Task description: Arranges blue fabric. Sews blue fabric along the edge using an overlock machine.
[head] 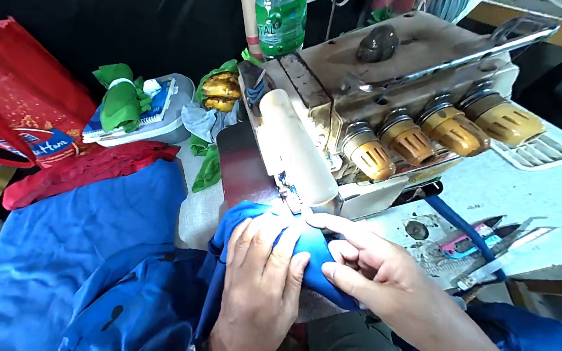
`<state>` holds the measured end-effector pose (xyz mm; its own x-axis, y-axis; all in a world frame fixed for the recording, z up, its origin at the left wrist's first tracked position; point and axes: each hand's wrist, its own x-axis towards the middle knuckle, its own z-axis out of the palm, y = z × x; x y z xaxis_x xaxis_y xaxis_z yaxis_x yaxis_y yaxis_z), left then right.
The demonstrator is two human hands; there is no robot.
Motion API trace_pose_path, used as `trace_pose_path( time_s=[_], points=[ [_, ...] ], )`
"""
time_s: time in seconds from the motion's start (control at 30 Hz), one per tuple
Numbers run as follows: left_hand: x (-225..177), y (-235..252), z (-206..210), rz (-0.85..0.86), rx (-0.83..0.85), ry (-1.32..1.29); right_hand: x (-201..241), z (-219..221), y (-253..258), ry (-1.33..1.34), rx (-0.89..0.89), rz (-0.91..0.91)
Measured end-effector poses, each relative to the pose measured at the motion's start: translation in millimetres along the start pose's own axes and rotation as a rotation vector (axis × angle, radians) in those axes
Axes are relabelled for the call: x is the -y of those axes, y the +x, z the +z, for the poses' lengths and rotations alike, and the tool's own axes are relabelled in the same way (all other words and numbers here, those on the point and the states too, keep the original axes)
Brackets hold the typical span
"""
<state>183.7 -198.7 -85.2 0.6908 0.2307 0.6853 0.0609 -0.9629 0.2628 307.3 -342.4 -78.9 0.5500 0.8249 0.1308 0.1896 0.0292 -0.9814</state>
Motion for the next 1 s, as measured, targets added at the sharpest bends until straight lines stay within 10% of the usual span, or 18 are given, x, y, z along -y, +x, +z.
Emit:
trace_pose_path(
  time_s=[1.0],
  points=[
    [4,8,-21,0.084,0.043,0.021,-14,23,-8,-0.034,-0.229,-0.190]
  ],
)
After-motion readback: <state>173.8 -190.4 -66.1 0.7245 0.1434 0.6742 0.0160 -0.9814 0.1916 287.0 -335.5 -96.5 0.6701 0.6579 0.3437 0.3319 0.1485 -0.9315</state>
